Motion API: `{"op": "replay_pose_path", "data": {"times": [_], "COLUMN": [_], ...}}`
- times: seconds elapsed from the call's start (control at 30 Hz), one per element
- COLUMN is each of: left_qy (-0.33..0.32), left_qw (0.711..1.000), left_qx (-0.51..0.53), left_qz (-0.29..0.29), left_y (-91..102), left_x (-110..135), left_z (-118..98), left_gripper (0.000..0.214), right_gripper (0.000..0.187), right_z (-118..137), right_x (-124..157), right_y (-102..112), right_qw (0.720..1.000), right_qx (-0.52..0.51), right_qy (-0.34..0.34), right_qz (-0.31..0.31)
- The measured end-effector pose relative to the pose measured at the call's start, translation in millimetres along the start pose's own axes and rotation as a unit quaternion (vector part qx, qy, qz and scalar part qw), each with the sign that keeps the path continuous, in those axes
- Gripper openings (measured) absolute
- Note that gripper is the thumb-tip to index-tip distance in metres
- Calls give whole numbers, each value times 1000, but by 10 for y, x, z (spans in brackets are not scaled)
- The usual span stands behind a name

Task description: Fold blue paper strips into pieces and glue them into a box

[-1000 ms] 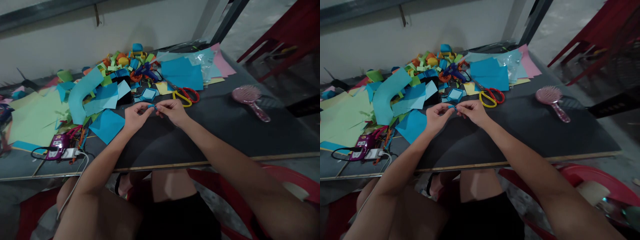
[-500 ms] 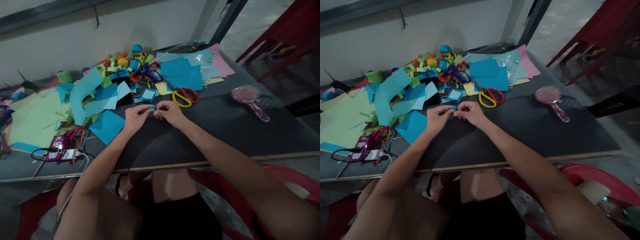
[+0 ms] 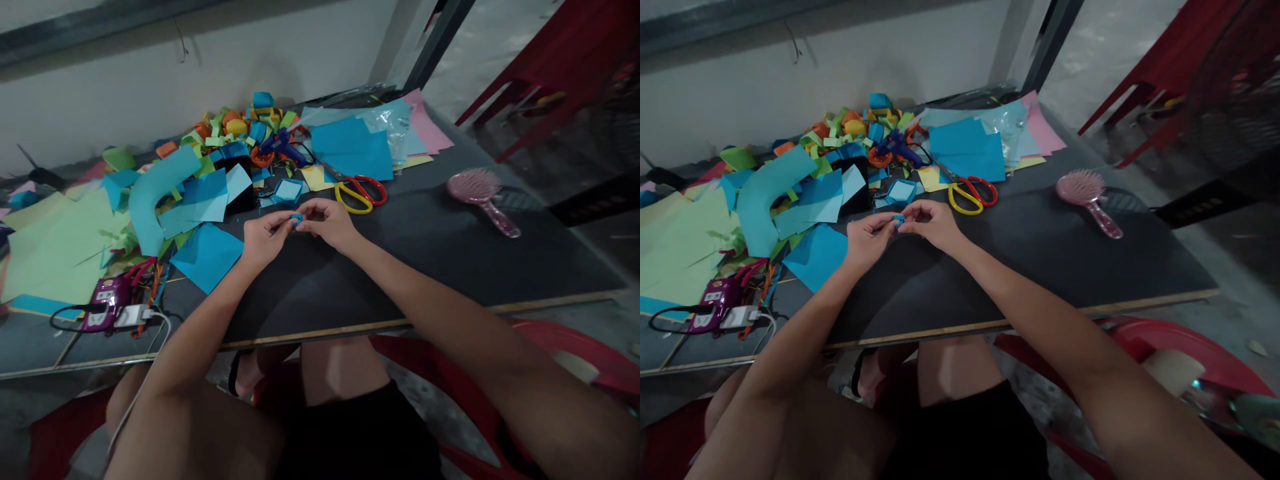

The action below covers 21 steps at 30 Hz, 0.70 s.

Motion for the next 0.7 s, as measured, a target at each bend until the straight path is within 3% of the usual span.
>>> {"op": "replay_pose_path", "data": {"times": [0.2, 0.5, 0.7], "left_qy": [-65, -128, -168], "left_qw": [990, 973, 958], "left_qx": [-125, -192, -232], "left_qz": [7, -14, -27], "left_y": [33, 40, 33], "left_x": [3, 47, 84], "left_z": [-177, -300, -372], "left_gripper": [20, 24, 26], "right_gripper": [33, 23, 20], "right_z": [86, 241, 232], "right_x": [32, 99, 154], "right_y": [31, 46, 62], "right_qw": [999, 996, 995], "right_qx": [37, 27, 42], "right_qy": [16, 78, 75], "right_qz": [-13, -32, -49]}}
Point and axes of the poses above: each hand's wrist, its own x-axis away from the middle knuckle, its own y-axis out of the back of the hand, z = x × y, the point moved 10 cm from there along -x, towards the middle knuckle, and after that the axes turned 8 degrees about x, right-handed, at the moved point
